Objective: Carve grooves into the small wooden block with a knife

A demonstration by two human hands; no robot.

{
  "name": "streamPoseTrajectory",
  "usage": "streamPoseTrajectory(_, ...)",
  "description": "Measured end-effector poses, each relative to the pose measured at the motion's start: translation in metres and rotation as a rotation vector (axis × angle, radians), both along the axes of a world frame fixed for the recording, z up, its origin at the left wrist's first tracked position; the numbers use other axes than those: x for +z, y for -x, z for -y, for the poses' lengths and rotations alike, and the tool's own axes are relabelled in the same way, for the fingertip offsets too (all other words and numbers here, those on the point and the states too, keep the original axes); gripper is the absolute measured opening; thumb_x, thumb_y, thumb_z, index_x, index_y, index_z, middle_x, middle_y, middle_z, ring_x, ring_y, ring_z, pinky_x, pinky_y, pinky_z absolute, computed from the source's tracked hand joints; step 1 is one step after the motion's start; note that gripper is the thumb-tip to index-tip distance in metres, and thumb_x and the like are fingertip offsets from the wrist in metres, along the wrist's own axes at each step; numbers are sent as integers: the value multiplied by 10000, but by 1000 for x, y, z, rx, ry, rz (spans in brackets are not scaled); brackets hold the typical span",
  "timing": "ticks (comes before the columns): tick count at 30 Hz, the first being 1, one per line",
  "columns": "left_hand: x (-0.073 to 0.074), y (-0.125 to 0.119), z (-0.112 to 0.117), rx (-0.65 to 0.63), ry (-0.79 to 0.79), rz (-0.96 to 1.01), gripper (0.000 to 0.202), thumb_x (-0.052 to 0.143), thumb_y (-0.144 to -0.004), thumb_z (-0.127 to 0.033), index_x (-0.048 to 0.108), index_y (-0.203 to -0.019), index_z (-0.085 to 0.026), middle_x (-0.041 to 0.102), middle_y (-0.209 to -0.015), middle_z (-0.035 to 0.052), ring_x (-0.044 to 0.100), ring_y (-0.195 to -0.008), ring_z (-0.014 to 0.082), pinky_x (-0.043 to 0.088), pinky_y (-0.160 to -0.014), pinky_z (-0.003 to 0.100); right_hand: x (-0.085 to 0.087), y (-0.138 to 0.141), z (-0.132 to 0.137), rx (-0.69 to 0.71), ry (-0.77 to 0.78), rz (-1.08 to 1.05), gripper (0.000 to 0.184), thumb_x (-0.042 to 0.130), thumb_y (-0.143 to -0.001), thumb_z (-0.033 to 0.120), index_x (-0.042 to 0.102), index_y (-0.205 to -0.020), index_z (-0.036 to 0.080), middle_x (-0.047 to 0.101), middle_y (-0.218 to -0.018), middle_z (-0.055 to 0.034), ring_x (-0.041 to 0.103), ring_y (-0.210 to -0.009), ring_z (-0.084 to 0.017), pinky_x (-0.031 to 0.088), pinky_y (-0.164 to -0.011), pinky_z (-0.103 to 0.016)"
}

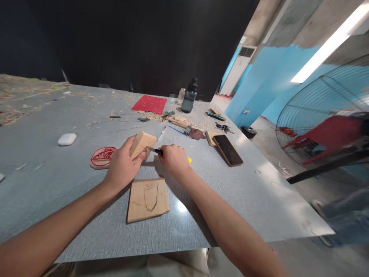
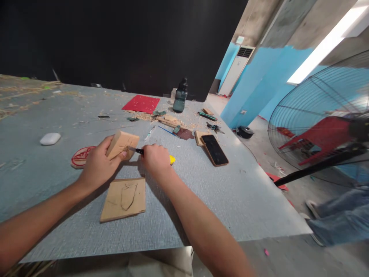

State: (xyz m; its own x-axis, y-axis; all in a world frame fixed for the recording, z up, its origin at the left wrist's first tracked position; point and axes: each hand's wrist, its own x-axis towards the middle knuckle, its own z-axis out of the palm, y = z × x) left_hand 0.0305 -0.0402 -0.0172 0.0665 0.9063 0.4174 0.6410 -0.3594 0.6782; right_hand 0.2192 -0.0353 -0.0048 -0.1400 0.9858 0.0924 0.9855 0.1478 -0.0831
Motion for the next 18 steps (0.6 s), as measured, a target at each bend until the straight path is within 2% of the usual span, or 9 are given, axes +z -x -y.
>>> streamPoseTrajectory(8,2,-1,0,-3,22,-19,504,640,-886,-382,622,-1366,-230,791,-1171,85,751,-1009,284,548,-833,358,-1,0,0,16,12,26,278,557,-1017,306,813,-1077,217,818,-1035,-141,785,-935,-309,577,-792,-377)
streamPoseTrajectory(15,4,-2,12,31,-33,-414,499,559,-965,-335,579,-1451,-223,805,-1034,100,766,-859,303,510,-711,350,-3,-4,-3,-15,21,32,304,505,-1025,217,804,-1080,206,812,-1049,-161,786,-952,-316,582,-794,-389)
streamPoseTrajectory(18,6,-2,19,8,-80,-491,504,541,-977,-307,567,-1474,-230,794,-955,90,760,-806,292,486,-667,338,-3,-5,-3,-23,37,25,308,497,-1022,188,798,-1084,201,810,-1063,-164,785,-960,-308,580,-800,-381)
